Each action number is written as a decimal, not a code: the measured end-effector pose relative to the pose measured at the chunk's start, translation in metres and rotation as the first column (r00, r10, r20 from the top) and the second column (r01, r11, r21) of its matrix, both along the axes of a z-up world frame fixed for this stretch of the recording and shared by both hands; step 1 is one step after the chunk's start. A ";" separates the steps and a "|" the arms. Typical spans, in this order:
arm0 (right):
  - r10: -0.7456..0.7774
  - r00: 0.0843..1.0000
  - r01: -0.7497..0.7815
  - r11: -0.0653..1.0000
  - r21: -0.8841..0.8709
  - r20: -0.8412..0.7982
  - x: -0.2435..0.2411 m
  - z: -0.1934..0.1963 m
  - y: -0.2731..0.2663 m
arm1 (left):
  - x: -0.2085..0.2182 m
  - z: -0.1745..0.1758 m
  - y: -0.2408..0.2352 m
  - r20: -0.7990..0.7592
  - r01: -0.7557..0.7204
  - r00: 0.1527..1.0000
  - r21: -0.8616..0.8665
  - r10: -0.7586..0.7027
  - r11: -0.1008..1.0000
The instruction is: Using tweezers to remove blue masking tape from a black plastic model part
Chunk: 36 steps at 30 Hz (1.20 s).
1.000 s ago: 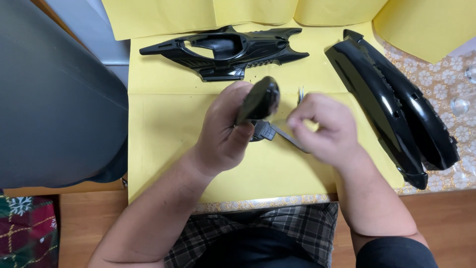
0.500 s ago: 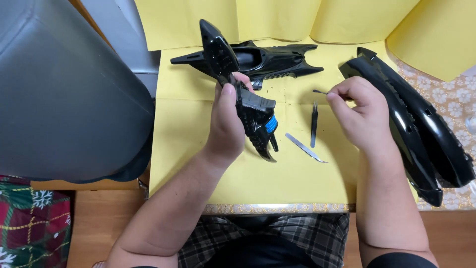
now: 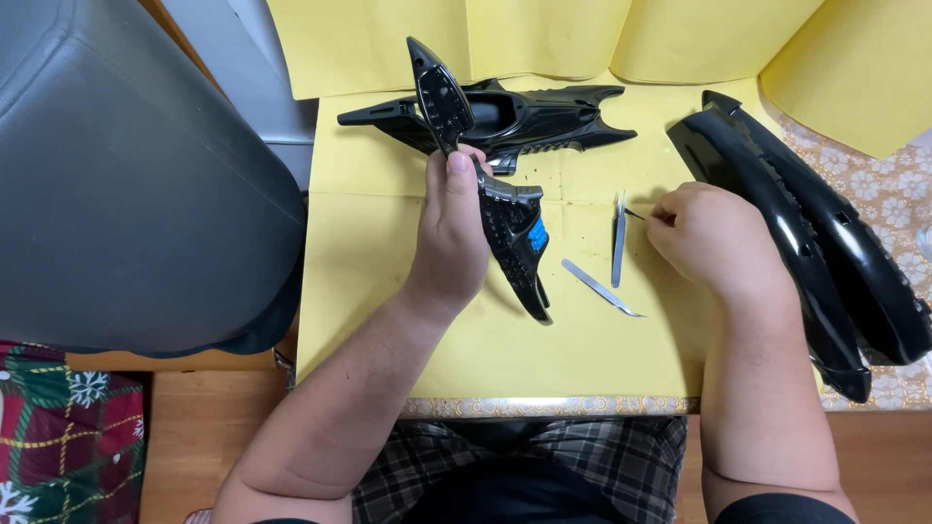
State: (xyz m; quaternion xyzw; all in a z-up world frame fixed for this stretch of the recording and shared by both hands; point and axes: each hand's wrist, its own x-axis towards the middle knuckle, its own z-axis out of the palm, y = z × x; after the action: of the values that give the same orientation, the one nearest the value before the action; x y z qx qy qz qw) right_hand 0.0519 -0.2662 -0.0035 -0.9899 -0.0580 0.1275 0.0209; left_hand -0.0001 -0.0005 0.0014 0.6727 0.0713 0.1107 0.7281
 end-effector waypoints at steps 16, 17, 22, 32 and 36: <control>0.163 0.986 -0.169 0.963 0.208 0.046 -0.009 -0.008 0.019 | -0.002 0.006 -0.008 -0.166 0.051 0.949 -0.757 -0.267 0.651; 0.202 0.978 -0.209 0.959 0.192 0.054 -0.008 -0.009 0.020 | -0.007 0.014 -0.008 -0.184 0.016 0.948 -0.789 -0.261 0.615; 0.257 0.964 -0.265 0.953 0.148 0.068 -0.007 -0.021 0.019 | 0.006 -0.011 -0.003 -0.201 0.072 0.895 -0.816 -0.398 0.574; 0.290 0.951 -0.305 0.937 0.172 0.109 0.000 -0.030 0.016 | 0.005 -0.021 0.003 -0.040 0.234 0.843 -0.871 -0.537 0.432; 0.235 0.950 -0.281 0.930 0.236 0.204 0.004 -0.026 0.011 | 0.004 -0.015 0.000 0.080 0.340 0.848 -0.841 -0.524 0.421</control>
State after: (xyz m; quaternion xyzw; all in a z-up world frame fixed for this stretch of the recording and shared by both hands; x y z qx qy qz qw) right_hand 0.0559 -0.2556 -0.0295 -0.9694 -0.2058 0.0342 0.1294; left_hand 0.0042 -0.0009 -0.0136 0.2487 0.0093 -0.1947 0.9488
